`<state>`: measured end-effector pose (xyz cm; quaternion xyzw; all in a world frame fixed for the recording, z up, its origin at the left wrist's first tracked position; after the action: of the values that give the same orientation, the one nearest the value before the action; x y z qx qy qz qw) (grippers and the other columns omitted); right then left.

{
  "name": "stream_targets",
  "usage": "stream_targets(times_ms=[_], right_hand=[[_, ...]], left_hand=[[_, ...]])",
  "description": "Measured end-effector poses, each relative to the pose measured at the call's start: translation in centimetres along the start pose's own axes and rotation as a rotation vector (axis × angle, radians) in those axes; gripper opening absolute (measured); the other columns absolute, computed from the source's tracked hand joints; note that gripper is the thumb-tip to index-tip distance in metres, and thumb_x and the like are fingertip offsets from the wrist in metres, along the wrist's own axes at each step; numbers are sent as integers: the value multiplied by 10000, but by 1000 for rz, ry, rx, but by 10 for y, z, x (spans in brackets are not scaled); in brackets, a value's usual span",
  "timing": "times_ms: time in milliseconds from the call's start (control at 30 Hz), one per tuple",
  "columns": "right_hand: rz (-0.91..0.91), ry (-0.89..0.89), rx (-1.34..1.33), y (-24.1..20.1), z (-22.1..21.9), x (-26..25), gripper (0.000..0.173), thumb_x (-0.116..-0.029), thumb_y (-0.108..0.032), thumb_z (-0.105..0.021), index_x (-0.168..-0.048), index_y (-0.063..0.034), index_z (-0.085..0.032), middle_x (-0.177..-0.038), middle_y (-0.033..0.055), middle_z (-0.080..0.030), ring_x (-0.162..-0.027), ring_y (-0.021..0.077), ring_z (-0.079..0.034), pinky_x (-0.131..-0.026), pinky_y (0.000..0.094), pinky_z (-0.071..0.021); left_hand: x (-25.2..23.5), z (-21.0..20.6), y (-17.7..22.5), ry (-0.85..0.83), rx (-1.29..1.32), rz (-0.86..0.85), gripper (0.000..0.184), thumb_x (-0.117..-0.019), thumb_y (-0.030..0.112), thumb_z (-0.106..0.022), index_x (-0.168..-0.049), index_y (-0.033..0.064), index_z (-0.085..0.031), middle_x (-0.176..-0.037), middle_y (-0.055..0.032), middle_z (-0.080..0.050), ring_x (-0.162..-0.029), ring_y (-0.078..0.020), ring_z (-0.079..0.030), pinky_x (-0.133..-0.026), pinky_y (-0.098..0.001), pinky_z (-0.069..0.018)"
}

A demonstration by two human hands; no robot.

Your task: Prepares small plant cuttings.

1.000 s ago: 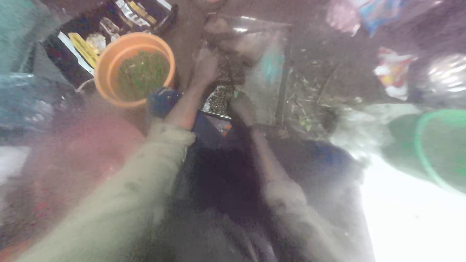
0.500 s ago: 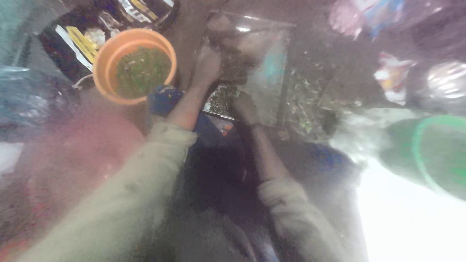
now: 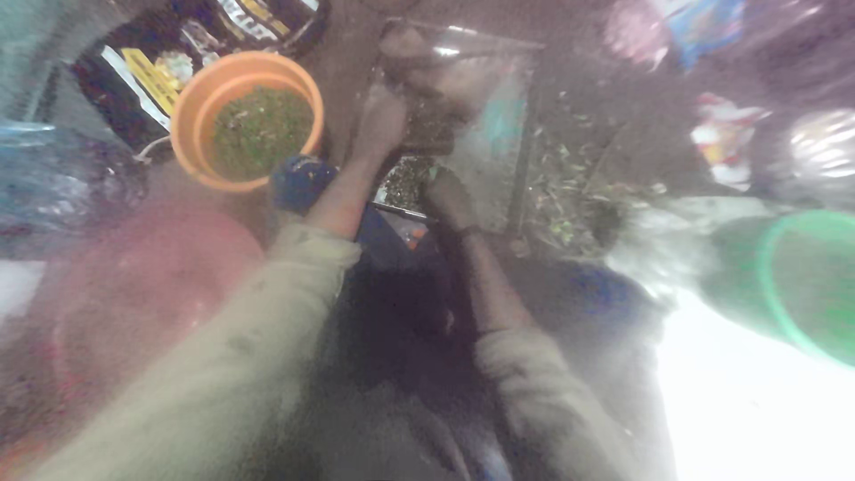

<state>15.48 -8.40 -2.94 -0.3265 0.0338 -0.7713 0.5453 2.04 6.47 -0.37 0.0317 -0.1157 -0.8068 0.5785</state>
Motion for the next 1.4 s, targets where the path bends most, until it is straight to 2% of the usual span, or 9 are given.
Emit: stream_targets(times_ms=[267,367,433,533,600,833,933,1233,1400], right_hand=[[-12,-20,-21,-1,0,6,537,-1097,-465,-393,-1287,-24,-632,-1211,231,-687,-1138,398,-678,-934,613,-549],[-44,2,-141,3,-1,8,558,-1078,-492,-431,-1361,-43,-601,-1242,227,-680,-1151,397,-669,-948,625,-541],[-43,26,-180,7,-3,8,547,-1071,-498,-444,-1335,-46,-604,-1205,218,-687,-1110,383,-682,-920,621,-548],[-44,13,-109,9,-4,9,550,-1068,-489,-478,-1337,-30,-617,-1240,231,-679,-1150,399,-670,-953,624,-538],[-36,24,-77,8,-5,11,550,-1069,-506,-465,-1253,-27,-664,-1189,229,-700,-1110,399,-687,-924,623,-550],[-17,21,27,-7,-2,22,539,-1074,-464,-459,-1309,-7,-621,-1235,242,-681,-1141,419,-674,-922,633,-548],[-45,18,-28,-2,-10,16,566,-1087,-496,-390,-1304,-33,-634,-1218,220,-694,-1117,403,-685,-907,637,-553],[-69,47,-93,2,-11,13,533,-1076,-495,-417,-1277,-55,-639,-1137,201,-715,-1039,380,-710,-860,619,-573],[-64,38,-113,2,-7,17,538,-1083,-495,-407,-1269,-51,-647,-1129,205,-715,-1029,384,-710,-857,620,-569]], left_hand=[[3,5,5,-26,5,-4,289,-937,256,-707,-1172,90,-736,-1249,-172,-700,-1235,-374,-633,-1079,-614,-470],[-1,2,2,-9,0,-21,285,-939,260,-705,-1168,93,-737,-1249,-165,-700,-1229,-367,-638,-1070,-609,-486],[1,3,2,-8,8,-4,304,-931,267,-713,-1187,103,-733,-1258,-161,-699,-1237,-364,-633,-1083,-612,-468],[11,13,7,4,23,54,364,-876,270,-745,-1196,99,-728,-1282,-175,-687,-1240,-384,-630,-1063,-631,-484],[14,16,7,2,42,92,392,-871,264,-746,-1196,48,-715,-1329,-199,-651,-1266,-394,-608,-1078,-617,-483],[13,15,7,-17,42,95,410,-867,225,-754,-1210,10,-695,-1297,-216,-661,-1234,-407,-626,-1041,-623,-508],[11,11,5,-13,14,77,343,-887,233,-730,-1167,36,-721,-1269,-192,-681,-1210,-391,-644,-1025,-609,-525],[12,3,6,-26,-31,80,259,-895,187,-705,-1088,15,-722,-1230,-190,-692,-1166,-393,-663,-977,-615,-551],[19,13,10,35,-11,61,311,-891,210,-702,-1155,50,-732,-1275,-171,-690,-1219,-370,-642,-1059,-602,-492]])
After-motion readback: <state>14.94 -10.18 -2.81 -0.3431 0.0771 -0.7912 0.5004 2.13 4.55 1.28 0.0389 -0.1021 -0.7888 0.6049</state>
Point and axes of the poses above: each hand's wrist, its own x-axis away from the middle knuckle, its own z-axis out of the back of the hand, y = z × x, the point moved 5 cm from there along -x, towards the middle knuckle
